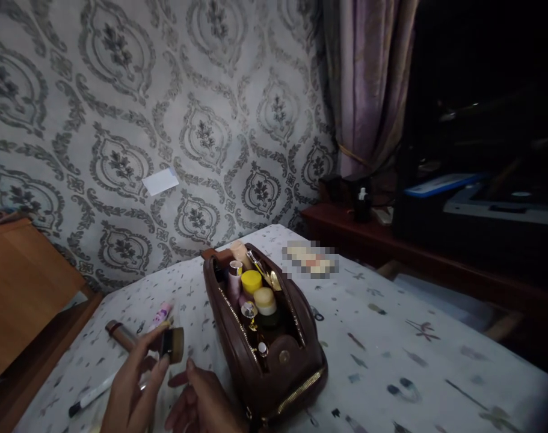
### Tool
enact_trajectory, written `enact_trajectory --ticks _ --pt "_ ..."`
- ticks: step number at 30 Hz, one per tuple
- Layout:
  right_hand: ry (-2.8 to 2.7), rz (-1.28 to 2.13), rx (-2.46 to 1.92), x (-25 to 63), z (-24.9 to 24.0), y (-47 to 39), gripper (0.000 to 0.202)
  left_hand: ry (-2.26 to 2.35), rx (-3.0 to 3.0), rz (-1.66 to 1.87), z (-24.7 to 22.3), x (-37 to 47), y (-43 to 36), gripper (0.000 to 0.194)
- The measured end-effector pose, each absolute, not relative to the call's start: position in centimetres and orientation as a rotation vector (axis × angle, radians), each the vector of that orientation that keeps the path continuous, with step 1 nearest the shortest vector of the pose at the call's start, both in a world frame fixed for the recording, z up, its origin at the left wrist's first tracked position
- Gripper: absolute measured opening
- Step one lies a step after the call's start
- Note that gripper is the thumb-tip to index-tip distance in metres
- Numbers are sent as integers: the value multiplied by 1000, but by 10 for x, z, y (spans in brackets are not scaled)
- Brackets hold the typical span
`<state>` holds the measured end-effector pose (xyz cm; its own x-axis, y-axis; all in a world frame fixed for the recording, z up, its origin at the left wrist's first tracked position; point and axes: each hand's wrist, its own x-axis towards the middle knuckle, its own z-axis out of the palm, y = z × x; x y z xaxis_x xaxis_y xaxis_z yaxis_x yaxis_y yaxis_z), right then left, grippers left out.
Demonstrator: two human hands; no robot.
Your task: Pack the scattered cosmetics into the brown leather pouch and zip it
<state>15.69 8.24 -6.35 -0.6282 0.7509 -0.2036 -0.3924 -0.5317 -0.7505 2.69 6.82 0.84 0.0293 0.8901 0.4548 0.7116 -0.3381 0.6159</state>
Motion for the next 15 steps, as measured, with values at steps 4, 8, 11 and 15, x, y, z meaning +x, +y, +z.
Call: enact_trajectory --ticks 4,8,11,15 --pt "-916 2181 -717 161 -56 82 69 1599 2220 1280 47 57 76 51" --pt "-897 2209 -718 163 -54 82 69 1416 2447 1219 85 96 85 41" --pt "-889 2239 -686 163 -52 81 62 1247 2637 1001 103 124 95 37" --pt "-891 2245 -762 163 -47 80 55 1179 2829 742 110 153 110 38"
